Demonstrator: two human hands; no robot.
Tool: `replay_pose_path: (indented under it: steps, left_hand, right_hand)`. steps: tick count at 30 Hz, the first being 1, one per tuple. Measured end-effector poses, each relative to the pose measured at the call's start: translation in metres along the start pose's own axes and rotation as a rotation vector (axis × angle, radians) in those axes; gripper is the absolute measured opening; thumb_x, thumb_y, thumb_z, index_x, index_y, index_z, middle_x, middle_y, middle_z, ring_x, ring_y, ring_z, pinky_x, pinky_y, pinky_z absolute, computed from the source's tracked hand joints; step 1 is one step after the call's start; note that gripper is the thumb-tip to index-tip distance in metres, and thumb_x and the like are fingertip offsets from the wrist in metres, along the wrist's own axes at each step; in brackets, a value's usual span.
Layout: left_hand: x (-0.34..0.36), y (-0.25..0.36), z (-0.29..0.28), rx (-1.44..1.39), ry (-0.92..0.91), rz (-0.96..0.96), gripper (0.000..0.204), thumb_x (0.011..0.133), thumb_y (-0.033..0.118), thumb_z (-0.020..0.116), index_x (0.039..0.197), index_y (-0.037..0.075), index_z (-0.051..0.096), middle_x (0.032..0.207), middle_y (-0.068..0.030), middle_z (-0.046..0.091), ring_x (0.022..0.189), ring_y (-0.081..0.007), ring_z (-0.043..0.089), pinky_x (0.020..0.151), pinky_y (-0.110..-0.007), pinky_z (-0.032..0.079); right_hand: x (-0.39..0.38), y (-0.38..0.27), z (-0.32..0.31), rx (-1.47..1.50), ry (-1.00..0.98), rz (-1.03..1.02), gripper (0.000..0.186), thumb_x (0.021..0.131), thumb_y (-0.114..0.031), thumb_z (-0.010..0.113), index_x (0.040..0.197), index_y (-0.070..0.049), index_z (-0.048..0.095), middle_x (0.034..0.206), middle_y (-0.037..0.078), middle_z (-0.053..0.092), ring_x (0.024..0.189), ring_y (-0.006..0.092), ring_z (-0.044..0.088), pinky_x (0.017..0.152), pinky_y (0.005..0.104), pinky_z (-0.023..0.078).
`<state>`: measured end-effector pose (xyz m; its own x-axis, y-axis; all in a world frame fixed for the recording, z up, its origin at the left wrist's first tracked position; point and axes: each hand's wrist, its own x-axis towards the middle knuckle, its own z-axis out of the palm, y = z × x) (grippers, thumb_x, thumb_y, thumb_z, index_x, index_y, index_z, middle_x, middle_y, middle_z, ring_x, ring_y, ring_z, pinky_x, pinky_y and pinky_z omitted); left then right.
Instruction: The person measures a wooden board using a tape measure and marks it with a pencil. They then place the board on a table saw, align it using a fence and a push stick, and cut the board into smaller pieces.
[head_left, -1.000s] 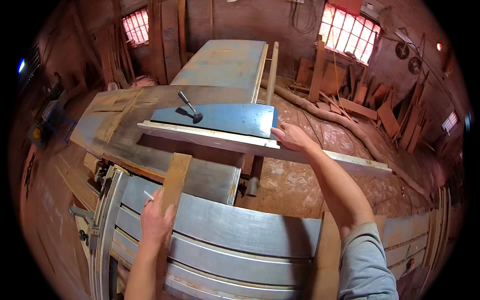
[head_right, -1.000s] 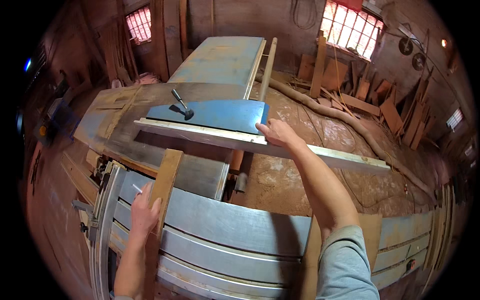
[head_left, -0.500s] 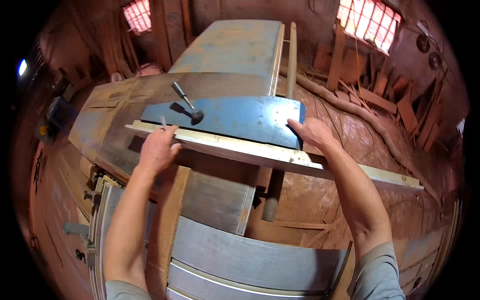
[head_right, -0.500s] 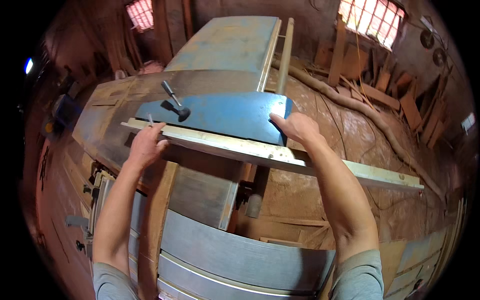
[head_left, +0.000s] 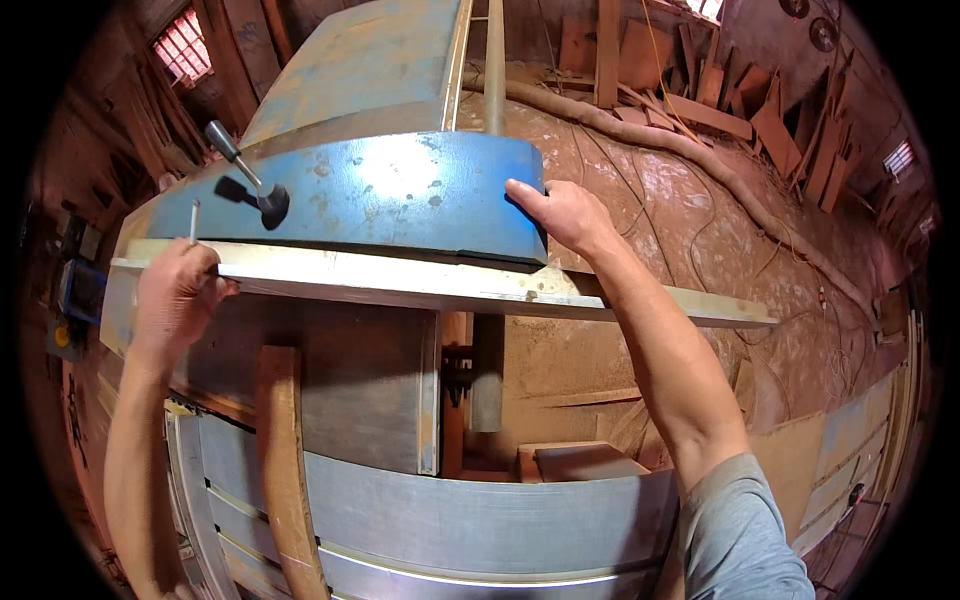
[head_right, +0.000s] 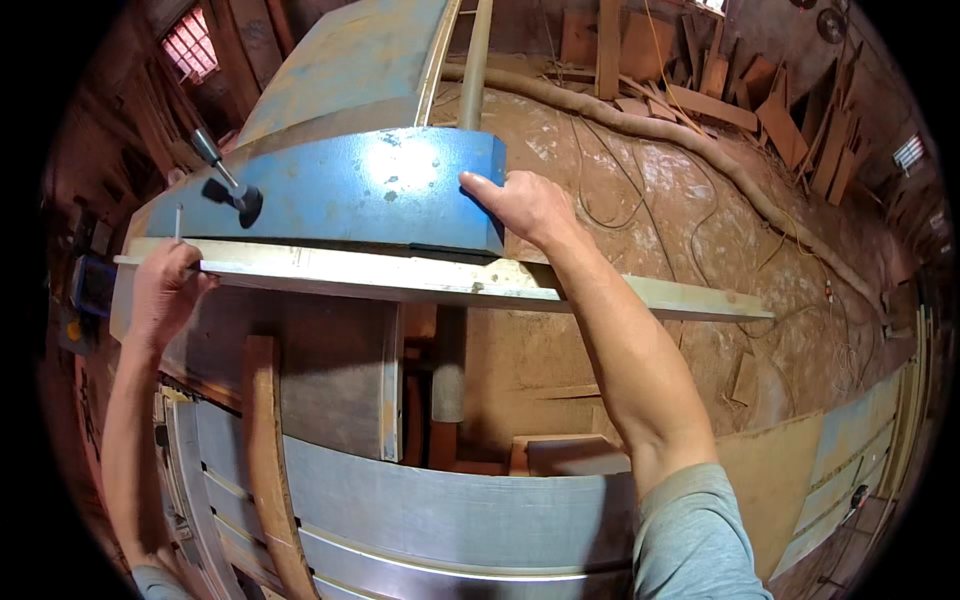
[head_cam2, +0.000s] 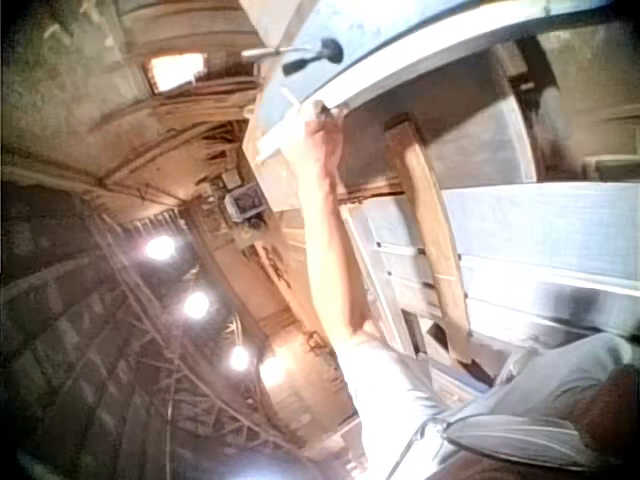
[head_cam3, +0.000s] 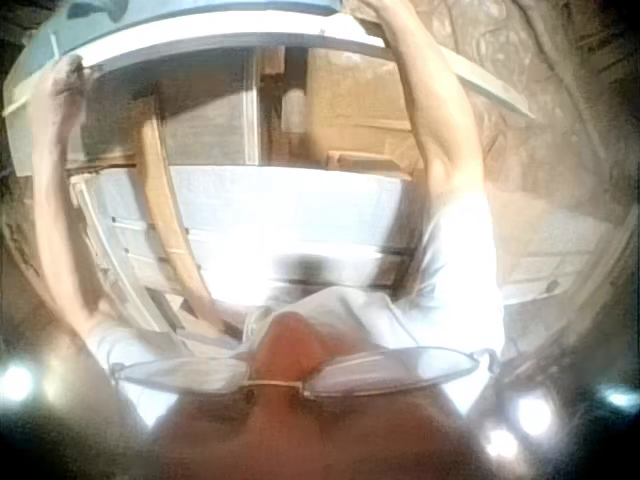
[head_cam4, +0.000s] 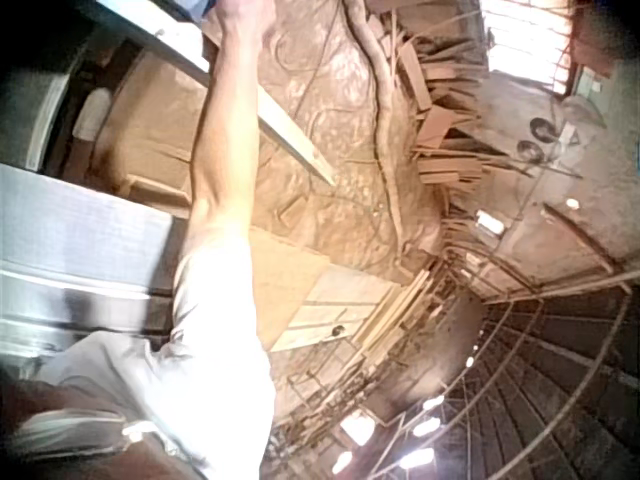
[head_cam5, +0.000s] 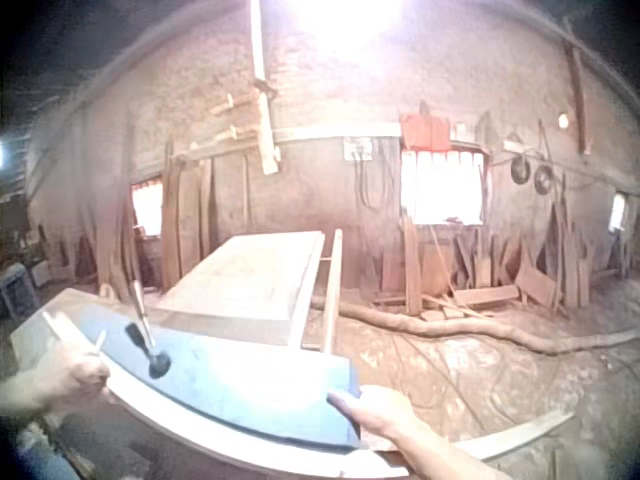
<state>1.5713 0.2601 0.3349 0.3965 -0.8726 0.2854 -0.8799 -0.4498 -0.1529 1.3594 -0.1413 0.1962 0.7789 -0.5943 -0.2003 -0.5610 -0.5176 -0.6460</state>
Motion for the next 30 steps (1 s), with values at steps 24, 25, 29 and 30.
replay_pose_path:
  steps: [24,25,29,30]
  left_hand:
    - [0.18,0.37,-0.142,0.52,0.154,0.865,0.003,0.069,0.014,0.07,0.067,0.014,0.068,0.07,-0.0009,0.063,0.083,-0.0171,0.063,0.085,-0.032,0.045]
    - [0.182,0.379,-0.14,0.52,0.157,0.883,0.001,0.069,0.015,0.07,0.069,0.014,0.07,0.071,-0.001,0.064,0.084,-0.0172,0.064,0.086,-0.032,0.045]
    - [0.191,0.415,-0.127,0.521,0.061,0.897,0.005,0.073,0.016,0.069,0.074,0.016,0.074,0.075,-0.0007,0.068,0.087,-0.0176,0.066,0.087,-0.033,0.045]
    - [0.192,0.418,-0.122,0.526,0.061,0.893,0.006,0.075,0.016,0.069,0.075,0.016,0.075,0.075,-0.0005,0.069,0.088,-0.0177,0.067,0.087,-0.034,0.045]
  right_hand:
    - [-0.055,0.142,-0.018,0.284,0.121,-0.005,0.06,0.104,-0.053,0.045,0.12,0.0,0.068,0.121,0.029,0.067,0.116,0.0436,0.063,0.1,0.0478,0.048]
    - [-0.065,0.148,-0.035,0.263,0.139,-0.006,0.059,0.103,-0.052,0.046,0.119,0.0,0.068,0.12,0.029,0.067,0.114,0.0434,0.063,0.099,0.0479,0.049]
    - [-0.102,0.174,-0.088,0.174,0.202,-0.024,0.054,0.1,-0.049,0.054,0.12,-0.001,0.066,0.116,0.025,0.069,0.108,0.0406,0.067,0.093,0.0478,0.052]
    - [-0.114,0.176,-0.1,0.149,0.221,-0.044,0.053,0.099,-0.048,0.055,0.12,0.0,0.066,0.115,0.025,0.07,0.108,0.0404,0.067,0.092,0.0477,0.052]
